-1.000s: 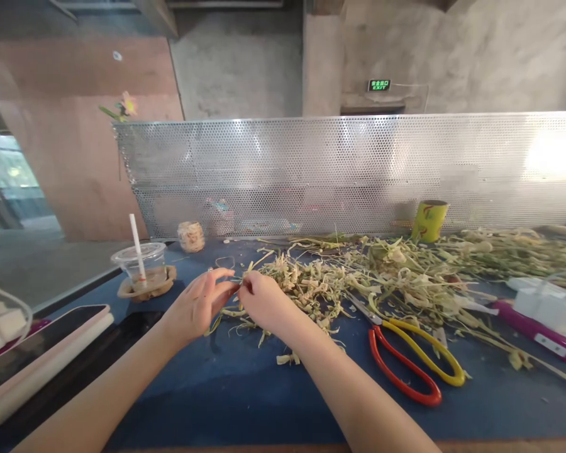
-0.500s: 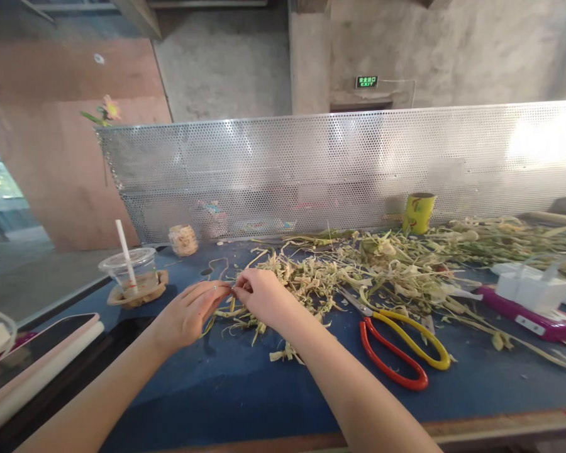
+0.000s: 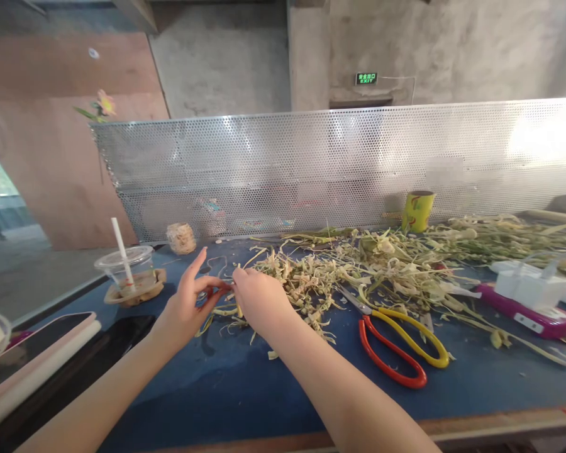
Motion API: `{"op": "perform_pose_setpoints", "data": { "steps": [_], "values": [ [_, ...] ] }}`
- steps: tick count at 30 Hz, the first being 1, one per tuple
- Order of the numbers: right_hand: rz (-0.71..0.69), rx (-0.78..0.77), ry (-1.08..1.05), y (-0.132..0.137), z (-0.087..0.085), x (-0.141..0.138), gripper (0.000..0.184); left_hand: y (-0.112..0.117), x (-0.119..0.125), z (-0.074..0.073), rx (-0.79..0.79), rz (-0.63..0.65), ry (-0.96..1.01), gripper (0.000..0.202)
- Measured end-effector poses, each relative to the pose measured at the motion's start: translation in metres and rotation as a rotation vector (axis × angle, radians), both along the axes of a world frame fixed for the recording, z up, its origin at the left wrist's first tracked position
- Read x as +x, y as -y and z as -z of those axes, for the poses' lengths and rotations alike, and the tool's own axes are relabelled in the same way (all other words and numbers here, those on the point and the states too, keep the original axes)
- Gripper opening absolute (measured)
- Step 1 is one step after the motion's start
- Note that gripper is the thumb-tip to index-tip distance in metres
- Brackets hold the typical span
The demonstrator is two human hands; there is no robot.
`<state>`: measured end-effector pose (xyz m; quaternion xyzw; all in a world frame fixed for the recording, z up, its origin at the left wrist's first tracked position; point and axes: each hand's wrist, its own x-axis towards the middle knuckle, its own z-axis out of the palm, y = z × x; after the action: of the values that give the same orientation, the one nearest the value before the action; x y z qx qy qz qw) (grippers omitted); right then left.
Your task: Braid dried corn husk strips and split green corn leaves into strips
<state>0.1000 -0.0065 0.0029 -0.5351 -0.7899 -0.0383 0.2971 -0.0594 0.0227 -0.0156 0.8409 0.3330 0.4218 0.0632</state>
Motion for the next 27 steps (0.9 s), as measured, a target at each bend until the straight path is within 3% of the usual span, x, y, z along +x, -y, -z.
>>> {"op": "perform_pose_setpoints", "data": {
  "steps": [3, 6, 10, 13, 15, 21, 27],
  "values": [
    [0.038, 0.078, 0.134, 0.002, 0.004, -0.002, 0.017, 0.000, 0.002, -0.001, -0.148, 0.040, 0.133, 0.072],
    [-0.020, 0.130, 0.132, 0.005, 0.007, -0.003, 0.015, 0.000, 0.004, -0.005, -0.300, 0.097, 0.336, 0.079],
    [-0.073, 0.208, 0.191, 0.007, 0.010, -0.007, 0.023, 0.001, 0.006, -0.011, -0.544, 0.065, 0.513, 0.088],
    [-0.051, 0.289, 0.300, 0.006, 0.012, -0.011, 0.015, 0.002, 0.007, -0.013, -0.660, 0.053, 0.574, 0.091],
    [-0.018, 0.362, 0.375, 0.005, 0.013, -0.013, 0.009, 0.003, 0.008, -0.013, -0.697, 0.056, 0.599, 0.092],
    [-0.044, 0.585, 0.529, 0.002, 0.015, -0.013, 0.025, 0.006, 0.009, -0.015, -0.727, 0.031, 0.616, 0.094],
    [-0.036, 0.580, 0.511, 0.001, 0.013, -0.010, 0.024, 0.007, 0.007, -0.012, -0.569, -0.014, 0.535, 0.093]
  ]
}}
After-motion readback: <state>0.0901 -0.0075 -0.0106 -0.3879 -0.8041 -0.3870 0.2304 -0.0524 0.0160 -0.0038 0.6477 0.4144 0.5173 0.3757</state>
